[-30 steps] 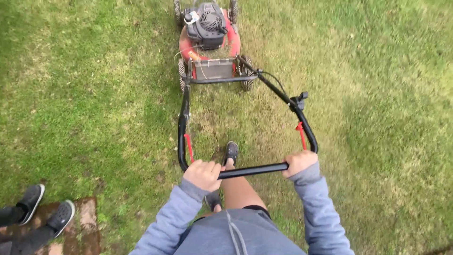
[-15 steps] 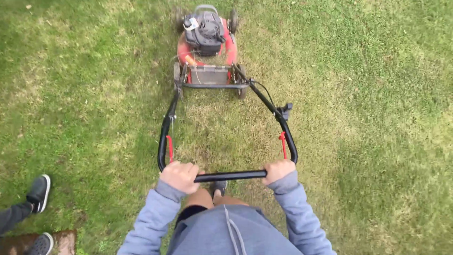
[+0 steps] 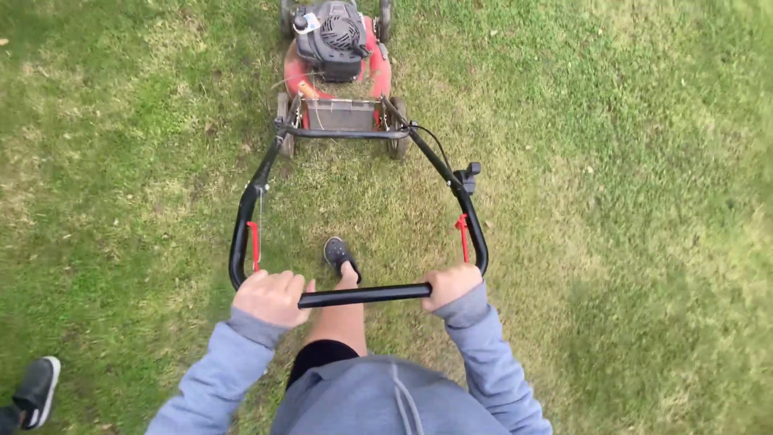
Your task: The person pushes a red gas-powered lawnmower across a grassy yard, moving in straight lines and turning at the edges. The person maintains a steady pace and follows a brick pathway at the perimeter before returning to the grass.
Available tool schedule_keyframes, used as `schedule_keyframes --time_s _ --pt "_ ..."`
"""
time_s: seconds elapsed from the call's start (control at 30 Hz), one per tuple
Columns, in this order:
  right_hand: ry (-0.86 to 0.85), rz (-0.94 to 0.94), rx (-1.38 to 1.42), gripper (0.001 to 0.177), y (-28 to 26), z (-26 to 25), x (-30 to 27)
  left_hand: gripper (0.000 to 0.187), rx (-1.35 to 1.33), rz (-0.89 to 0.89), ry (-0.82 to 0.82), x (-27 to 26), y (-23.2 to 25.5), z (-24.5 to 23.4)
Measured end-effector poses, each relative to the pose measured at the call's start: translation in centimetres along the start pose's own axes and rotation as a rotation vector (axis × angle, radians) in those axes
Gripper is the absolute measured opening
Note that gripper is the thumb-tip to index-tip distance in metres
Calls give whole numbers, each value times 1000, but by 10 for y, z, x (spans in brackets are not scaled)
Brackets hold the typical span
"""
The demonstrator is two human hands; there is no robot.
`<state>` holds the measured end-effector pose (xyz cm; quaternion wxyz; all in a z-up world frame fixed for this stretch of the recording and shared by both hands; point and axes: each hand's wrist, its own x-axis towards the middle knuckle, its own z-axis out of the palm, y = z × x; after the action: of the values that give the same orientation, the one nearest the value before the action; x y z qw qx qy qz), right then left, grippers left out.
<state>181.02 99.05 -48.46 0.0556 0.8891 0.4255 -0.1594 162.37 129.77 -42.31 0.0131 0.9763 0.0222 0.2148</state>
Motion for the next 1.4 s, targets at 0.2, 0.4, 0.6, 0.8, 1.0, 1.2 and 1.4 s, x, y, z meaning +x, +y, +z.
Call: schedule_keyframes --time_s 0.2,0.4,0.6,0.8,1.0,1.2,1.4 --pt "221 -134 206 13 25 -24 111 34 33 -116 -236 67 -63 61" --pt "175 -104 126 23 71 -18 216 30 -39 -150 -205 142 -117 122" --pt "358 -108 155 16 113 -51 320 33 -61 -143 -130 235 -167 173" --pt "396 -114 155 14 135 -55 417 30 -30 -140 -135 302 -224 220" --pt "350 -163 156 15 151 -65 517 36 -43 -90 -156 362 -294 267" --pt "291 -119 182 10 180 -51 604 33 -95 -111 -336 401 -343 346" --pt "311 -65 152 16 197 -111 717 33 -133 -48 -316 508 -415 372"
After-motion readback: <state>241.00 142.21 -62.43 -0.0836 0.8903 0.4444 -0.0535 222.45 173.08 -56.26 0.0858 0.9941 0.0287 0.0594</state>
